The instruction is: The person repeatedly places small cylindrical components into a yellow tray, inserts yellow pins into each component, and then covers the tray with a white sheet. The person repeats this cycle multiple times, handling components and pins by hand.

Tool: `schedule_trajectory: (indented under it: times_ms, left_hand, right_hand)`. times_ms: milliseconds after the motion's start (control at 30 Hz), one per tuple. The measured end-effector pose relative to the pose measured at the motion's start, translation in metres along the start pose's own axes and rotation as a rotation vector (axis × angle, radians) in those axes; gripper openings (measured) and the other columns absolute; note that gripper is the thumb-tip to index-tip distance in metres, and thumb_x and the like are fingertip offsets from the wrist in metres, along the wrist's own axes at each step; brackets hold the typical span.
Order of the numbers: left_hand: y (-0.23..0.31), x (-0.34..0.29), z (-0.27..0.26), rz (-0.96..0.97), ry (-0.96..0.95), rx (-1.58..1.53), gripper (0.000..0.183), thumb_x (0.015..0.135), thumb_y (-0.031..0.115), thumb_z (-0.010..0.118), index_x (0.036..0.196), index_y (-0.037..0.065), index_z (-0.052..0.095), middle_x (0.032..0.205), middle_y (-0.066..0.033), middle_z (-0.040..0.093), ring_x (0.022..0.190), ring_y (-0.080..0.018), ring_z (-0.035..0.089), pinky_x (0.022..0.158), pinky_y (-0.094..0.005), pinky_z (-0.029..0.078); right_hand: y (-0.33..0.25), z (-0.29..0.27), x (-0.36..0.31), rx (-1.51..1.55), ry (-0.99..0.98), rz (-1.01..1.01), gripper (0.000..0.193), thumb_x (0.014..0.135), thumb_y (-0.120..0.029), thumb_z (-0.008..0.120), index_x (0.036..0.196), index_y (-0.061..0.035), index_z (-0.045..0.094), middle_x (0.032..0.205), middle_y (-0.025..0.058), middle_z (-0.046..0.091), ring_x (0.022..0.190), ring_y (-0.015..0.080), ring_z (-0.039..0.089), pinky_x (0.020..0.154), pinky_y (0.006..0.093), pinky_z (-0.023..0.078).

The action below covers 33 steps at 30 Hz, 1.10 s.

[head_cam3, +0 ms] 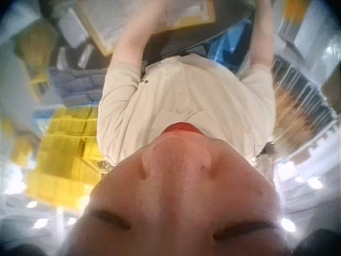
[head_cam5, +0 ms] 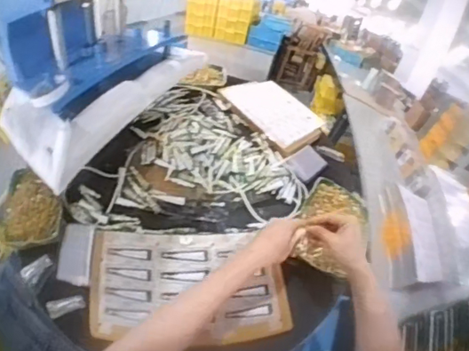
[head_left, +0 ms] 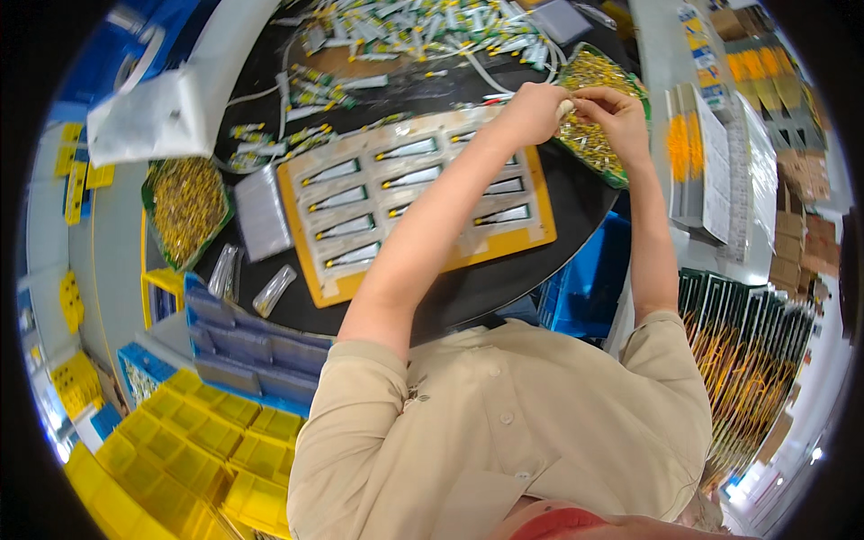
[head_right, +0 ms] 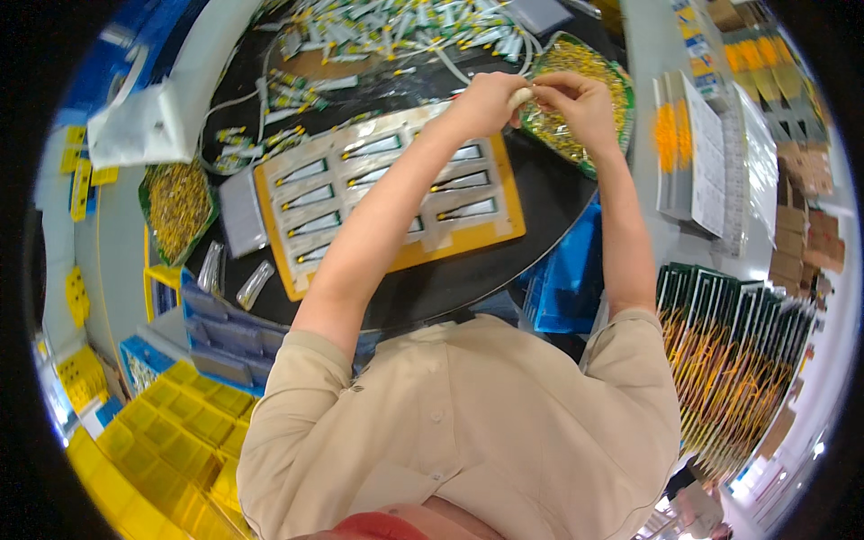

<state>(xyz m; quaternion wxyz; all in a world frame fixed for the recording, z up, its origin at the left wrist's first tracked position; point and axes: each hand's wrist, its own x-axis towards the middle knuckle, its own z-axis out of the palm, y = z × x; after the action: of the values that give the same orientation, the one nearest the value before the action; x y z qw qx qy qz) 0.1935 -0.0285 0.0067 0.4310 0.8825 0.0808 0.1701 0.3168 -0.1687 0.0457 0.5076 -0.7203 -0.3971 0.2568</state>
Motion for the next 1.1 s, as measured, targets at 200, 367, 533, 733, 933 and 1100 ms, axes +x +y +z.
schedule_trajectory:
  times_ms: [200,367,533,733,933,1100]
  left_hand:
    - [-0.012,-0.156,-0.077,-0.164,0.036,0.256,0.024,0.088,0.003,0.053,0.110,0.005,0.063,0.101,-0.0169,0.066,0.093,-0.0404,0.066,0.080,-0.0491,0.053]
    - [-0.005,-0.253,-0.102,-0.411,-0.045,0.264,0.016,0.090,0.005,0.056,0.105,0.006,0.061,0.102,-0.0171,0.064,0.095,-0.0422,0.062,0.080,-0.0491,0.051]
    - [-0.012,-0.277,-0.139,-0.502,0.138,0.211,0.016,0.101,0.015,0.052,0.107,0.006,0.064,0.098,-0.0128,0.069,0.085,-0.0318,0.067,0.073,-0.0404,0.053]
    - [-0.027,-0.266,-0.135,-0.682,0.351,-0.729,0.020,0.105,0.018,0.050,0.104,0.002,0.063,0.080,-0.0017,0.065,0.064,-0.0064,0.056,0.057,-0.0232,0.045]
    - [-0.026,-0.275,-0.115,-0.737,0.419,-1.180,0.017,0.105,0.019,0.051,0.105,0.005,0.061,0.072,0.0050,0.050,0.060,-0.0040,0.039,0.054,-0.0196,0.031]
    - [-0.018,-0.281,-0.104,-0.724,0.439,-1.341,0.018,0.105,0.021,0.053,0.107,0.004,0.056,0.072,0.0042,0.044,0.058,-0.0049,0.036,0.053,-0.0197,0.028]
  right_hand:
    - [-0.006,0.133,-0.033,-0.104,-0.302,-0.171,0.013,0.090,-0.008,0.070,0.102,-0.0035,0.073,0.091,0.0070,0.072,0.078,0.0177,0.068,0.071,0.0291,0.056]
    - [-0.021,0.192,-0.051,-0.347,-0.478,-0.733,0.014,0.084,-0.013,0.074,0.095,-0.0068,0.069,0.089,0.0083,0.064,0.085,0.0299,0.064,0.073,0.0394,0.054]
    - [-0.001,0.190,-0.023,-0.407,-0.250,-0.693,0.012,0.084,-0.012,0.074,0.093,-0.0049,0.069,0.086,0.0083,0.065,0.083,0.0269,0.064,0.071,0.0370,0.053]
    - [0.021,0.192,0.006,-0.555,-0.175,-0.820,0.015,0.079,-0.009,0.079,0.093,-0.0053,0.074,0.080,0.0050,0.062,0.074,0.0223,0.061,0.063,0.0344,0.049]
    - [0.020,0.188,-0.018,-0.388,-0.160,-0.758,0.014,0.079,-0.012,0.079,0.091,-0.0072,0.074,0.080,0.0042,0.063,0.075,0.0231,0.061,0.067,0.0351,0.050]
    - [0.020,0.184,-0.036,-0.510,-0.154,-0.815,0.022,0.075,-0.009,0.081,0.096,-0.0064,0.076,0.078,0.0036,0.062,0.072,0.0220,0.058,0.067,0.0333,0.048]
